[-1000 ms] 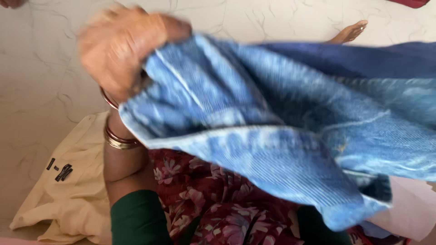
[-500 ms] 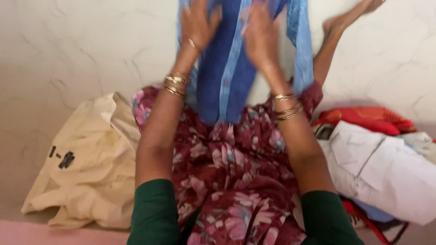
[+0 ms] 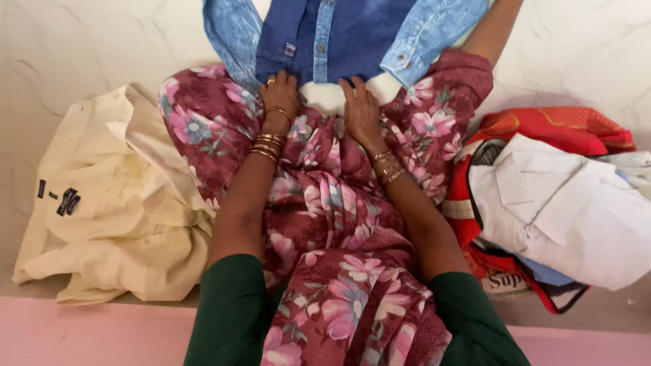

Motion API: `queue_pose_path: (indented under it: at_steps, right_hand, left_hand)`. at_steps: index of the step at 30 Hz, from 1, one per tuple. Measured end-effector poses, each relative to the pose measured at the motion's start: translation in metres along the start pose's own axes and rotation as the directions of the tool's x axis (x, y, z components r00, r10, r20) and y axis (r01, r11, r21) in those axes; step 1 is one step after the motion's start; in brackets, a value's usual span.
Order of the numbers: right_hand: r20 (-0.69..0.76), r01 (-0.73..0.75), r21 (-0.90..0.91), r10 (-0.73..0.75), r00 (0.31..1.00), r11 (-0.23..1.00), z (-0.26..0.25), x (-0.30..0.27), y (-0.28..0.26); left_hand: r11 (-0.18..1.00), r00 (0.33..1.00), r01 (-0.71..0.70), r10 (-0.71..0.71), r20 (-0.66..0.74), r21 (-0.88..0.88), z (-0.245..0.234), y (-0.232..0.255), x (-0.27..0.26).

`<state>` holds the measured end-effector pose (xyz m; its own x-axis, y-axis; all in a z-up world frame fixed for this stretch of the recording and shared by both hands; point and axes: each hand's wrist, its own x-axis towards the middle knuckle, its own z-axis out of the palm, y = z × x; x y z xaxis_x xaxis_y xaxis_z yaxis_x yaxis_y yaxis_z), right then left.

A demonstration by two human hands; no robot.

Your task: The person sits on the floor and folds a white shirt, smoothing it out and buttoning it before placing it aside. They then pick up a denim shirt, button it, and fold it. Finally, they handle a white shirt, smoothing and buttoning it.

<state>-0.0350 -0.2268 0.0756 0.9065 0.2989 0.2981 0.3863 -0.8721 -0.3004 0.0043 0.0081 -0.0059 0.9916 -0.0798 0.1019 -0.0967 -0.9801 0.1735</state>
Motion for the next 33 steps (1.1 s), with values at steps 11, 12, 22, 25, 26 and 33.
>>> queue_pose_path:
  at_steps: [11,12,22,25,26,33]
  right_hand:
    - [0.427,-0.101,-0.251,0.204,0.881,0.963,0.029,0.007,0.069]
    - [0.499,-0.059,-0.312,0.216,0.839,0.948,0.025,0.000,0.074]
    - [0.166,0.122,-0.092,-0.105,0.980,0.988,0.002,-0.042,0.034]
    - [0.159,0.139,-0.199,-0.108,0.981,0.970,0.048,-0.050,0.023]
    - [0.159,0.130,-0.203,-0.099,0.982,0.970,0.061,-0.051,0.026]
    - [0.421,0.140,-0.085,-0.091,0.902,0.987,0.064,-0.063,0.047]
  left_hand:
    - [1.000,0.999,-0.015,0.014,-0.037,-0.014,-0.033,0.009,-0.024]
    - [0.999,0.998,-0.051,0.052,0.048,-0.013,-0.033,0.010,-0.030]
    - [0.962,0.961,-0.172,0.211,0.179,-0.211,-0.057,0.034,-0.049]
    - [0.851,0.995,-0.103,0.093,-0.046,-0.515,-0.048,0.063,-0.041]
    - [0.783,0.995,-0.077,0.023,-0.095,-0.617,-0.037,0.072,-0.034]
    - [0.667,0.944,0.330,-0.236,0.230,-0.668,0.051,0.096,-0.006]
